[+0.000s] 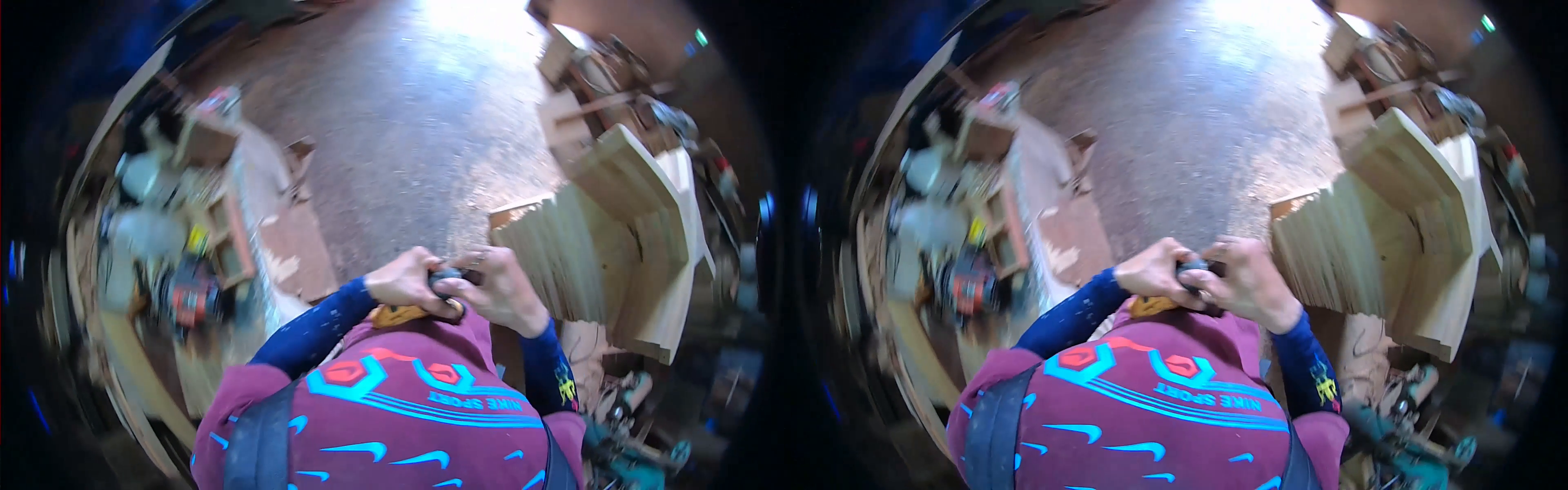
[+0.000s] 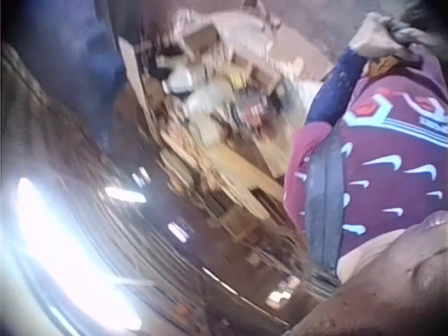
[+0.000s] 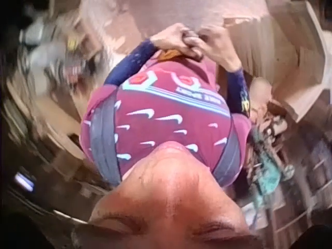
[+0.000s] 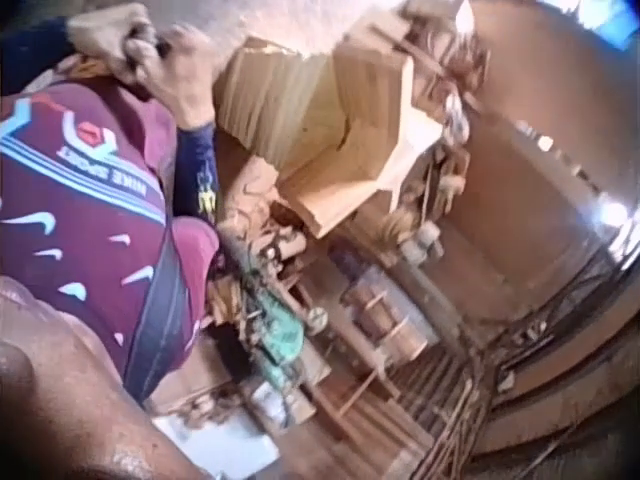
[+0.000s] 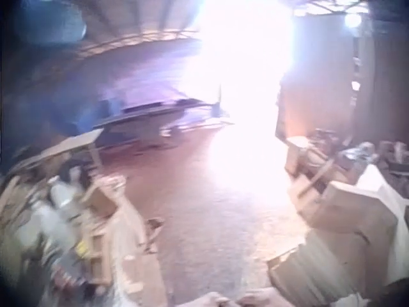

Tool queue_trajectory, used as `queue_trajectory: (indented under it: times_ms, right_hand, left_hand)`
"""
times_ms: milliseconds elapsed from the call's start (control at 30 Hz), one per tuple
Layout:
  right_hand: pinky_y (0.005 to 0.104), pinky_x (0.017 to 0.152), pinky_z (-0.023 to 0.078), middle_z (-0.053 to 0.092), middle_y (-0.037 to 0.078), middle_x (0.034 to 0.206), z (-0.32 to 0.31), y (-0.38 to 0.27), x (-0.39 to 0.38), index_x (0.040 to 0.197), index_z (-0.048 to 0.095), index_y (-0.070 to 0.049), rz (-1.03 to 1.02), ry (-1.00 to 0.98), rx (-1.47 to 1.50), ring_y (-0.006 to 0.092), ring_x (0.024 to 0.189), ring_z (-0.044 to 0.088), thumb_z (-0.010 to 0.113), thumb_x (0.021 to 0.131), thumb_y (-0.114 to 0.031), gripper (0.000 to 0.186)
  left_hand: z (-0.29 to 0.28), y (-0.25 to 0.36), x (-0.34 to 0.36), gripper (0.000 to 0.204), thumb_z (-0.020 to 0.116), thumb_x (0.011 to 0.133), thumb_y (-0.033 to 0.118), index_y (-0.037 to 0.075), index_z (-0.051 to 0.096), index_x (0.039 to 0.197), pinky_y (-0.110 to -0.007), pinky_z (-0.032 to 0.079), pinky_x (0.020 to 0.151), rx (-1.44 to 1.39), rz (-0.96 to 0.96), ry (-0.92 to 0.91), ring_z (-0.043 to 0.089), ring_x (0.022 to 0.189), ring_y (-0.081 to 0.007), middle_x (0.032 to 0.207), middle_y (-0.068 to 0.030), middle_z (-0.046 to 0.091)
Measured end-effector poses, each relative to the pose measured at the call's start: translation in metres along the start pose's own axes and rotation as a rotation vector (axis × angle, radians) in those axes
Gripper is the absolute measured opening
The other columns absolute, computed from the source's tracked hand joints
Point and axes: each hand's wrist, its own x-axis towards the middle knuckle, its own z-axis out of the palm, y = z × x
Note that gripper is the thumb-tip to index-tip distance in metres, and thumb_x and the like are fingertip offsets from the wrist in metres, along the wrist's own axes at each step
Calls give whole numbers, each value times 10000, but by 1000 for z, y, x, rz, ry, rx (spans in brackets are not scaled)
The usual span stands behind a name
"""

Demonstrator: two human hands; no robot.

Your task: Repairing a wooden chair by using a power drill, a hammer, and wood glue to secure the joints.

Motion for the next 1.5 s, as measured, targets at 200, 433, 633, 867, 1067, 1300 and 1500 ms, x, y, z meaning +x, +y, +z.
queue_trajectory:
  times_ms: [200, 433, 633, 867, 1067, 1300, 1500]
  right_hand:
    - [367, 826, 557, 672, 154, 974, -104, 92, 191, 1099, 711, -1, -316, -28, 289, 296, 934, 693, 834, 739, -115, 398]
    - [447, 668, 524, 607, 203, 749, -247, 139, 460, 827, 654, 50, -429, -116, 67, 387, 733, 667, 819, 746, -211, 318]
    - [387, 749, 532, 621, 130, 986, -362, 159, 641, 1067, 702, -22, -319, -302, 210, 291, 891, 655, 826, 719, -87, 375]
    - [381, 882, 529, 594, 179, 1137, -484, 243, 881, 1259, 650, -36, -503, -311, 272, 308, 1052, 638, 832, 805, -209, 519]
    - [396, 962, 478, 572, 146, 1183, -594, 289, 1046, 1280, 654, -61, -352, -62, 453, 309, 1131, 582, 839, 798, -261, 553]
    - [448, 1030, 437, 590, 159, 1253, -757, 400, 1252, 1242, 637, -38, -468, 338, 358, 314, 1143, 539, 831, 754, -237, 562]
    - [430, 973, 466, 642, 123, 1190, -902, 451, 1415, 1057, 653, -29, -435, 246, 174, 322, 1101, 568, 820, 812, -399, 474]
  left_hand:
    - [-149, 25, 160, 296, 906, 694, 175, 2, 731, 859, -260, 534, 727, -21, -103, 60, 614, 773, -48, 812, 14, 714]
    - [-328, 92, 339, 286, 891, 698, 88, 11, 725, 918, -251, 541, 781, -101, -90, 373, 623, 845, -46, 870, 20, 713]
    - [-472, 122, 467, 343, 907, 670, 114, 18, 727, 946, -264, 545, 806, -8, -54, 413, 648, 857, -71, 893, -7, 726]
    - [-697, 156, 678, 392, 899, 636, 133, 15, 715, 961, -313, 543, 754, 211, 153, 262, 677, 826, -120, 880, -48, 726]
    - [-861, 215, 855, 470, 882, 707, 166, 44, 733, 1135, -296, 549, 798, 207, 142, 170, 687, 890, -121, 935, -76, 739]
    - [-1028, 261, 1119, 316, 898, 709, 191, 45, 701, 908, -316, 515, 684, 277, 279, 50, 649, 744, -153, 824, -80, 663]
    - [-1136, 310, 1290, 348, 871, 735, 235, 18, 741, 973, -292, 560, 789, 255, 125, 79, 690, 867, -125, 903, -52, 734]
